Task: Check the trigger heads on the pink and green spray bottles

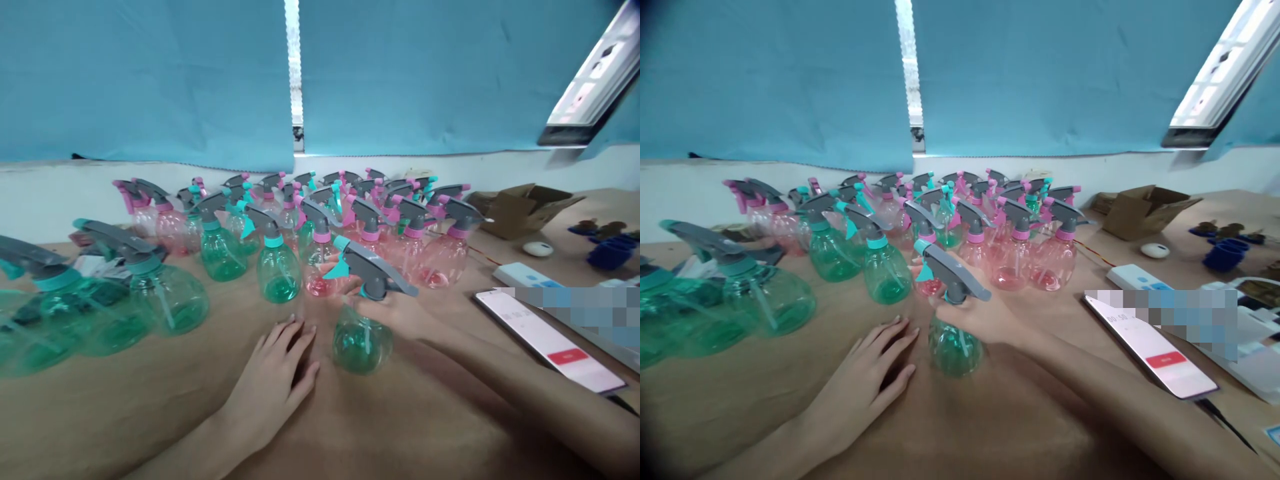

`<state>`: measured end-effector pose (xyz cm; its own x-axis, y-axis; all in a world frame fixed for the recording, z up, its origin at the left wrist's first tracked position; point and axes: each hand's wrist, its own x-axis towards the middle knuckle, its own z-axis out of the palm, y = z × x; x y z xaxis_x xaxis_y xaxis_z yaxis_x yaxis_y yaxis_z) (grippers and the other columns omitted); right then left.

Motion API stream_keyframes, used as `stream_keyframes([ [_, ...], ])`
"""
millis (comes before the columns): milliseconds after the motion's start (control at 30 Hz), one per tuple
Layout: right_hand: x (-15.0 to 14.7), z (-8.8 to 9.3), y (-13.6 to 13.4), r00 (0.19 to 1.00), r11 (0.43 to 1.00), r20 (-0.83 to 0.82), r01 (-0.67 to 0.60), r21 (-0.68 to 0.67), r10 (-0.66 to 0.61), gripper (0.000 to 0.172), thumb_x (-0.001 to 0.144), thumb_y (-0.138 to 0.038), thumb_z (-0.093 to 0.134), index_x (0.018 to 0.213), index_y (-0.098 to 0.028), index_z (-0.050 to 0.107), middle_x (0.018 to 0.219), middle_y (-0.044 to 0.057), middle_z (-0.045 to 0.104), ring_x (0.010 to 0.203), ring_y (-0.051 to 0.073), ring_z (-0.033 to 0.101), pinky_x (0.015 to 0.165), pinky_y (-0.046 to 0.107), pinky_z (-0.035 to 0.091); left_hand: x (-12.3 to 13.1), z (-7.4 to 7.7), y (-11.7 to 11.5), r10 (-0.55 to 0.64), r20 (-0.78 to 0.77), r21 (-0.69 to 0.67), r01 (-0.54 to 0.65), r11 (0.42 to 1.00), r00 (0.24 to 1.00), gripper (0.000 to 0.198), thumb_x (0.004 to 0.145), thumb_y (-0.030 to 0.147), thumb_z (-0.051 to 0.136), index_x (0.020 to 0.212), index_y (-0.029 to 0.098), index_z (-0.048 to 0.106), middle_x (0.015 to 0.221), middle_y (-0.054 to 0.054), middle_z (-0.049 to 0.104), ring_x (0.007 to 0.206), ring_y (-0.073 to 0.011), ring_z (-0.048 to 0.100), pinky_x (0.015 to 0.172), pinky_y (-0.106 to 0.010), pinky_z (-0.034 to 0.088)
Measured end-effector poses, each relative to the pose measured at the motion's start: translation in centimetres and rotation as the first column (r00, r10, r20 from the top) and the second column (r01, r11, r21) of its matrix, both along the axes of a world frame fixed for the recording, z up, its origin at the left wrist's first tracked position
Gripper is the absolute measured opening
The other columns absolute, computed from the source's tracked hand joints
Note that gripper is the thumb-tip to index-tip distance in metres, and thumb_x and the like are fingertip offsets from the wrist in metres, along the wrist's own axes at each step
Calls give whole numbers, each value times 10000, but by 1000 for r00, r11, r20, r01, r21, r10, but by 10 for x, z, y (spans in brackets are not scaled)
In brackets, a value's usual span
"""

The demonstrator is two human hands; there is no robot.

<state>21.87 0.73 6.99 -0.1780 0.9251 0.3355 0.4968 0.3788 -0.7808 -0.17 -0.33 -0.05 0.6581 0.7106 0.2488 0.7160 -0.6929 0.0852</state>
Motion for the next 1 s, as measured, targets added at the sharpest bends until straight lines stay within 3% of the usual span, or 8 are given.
stream_keyframes([
  [167, 0, -3, 1, 998, 998, -56, -13, -69, 9, 134, 681, -336, 544, 594, -239, 512, 661, 4, 609, 701, 192, 611, 701, 344, 525, -1, -2, 0, -6, 4, 14, 6, 1000, 1000, 388, 930, 313, 454, 1278, 152, 511, 1316, -122, 517, 1222, -292, 433, 951, -463, 411],
  [400, 4, -5, 2, 992, 992, -126, -25, -123, 9, 54, 681, -271, 542, 672, -228, 509, 669, -14, 583, 695, 173, 582, 692, 335, 491, -1, -1, 1, -2, 6, 9, 2, 1000, 1000, 388, 929, 318, 449, 1271, 146, 519, 1303, -128, 526, 1211, -298, 443, 948, -469, 410],
  [1000, 5, -5, 0, 986, 986, -164, -66, -153, 41, 64, 645, -212, 515, 683, -240, 559, 713, -7, 624, 716, 187, 599, 754, 372, 495, 1, 3, -2, 3, 13, -21, -2, 1000, 1000, 382, 922, 302, 452, 1266, 150, 519, 1300, -133, 526, 1206, -299, 450, 950, -471, 409],
])
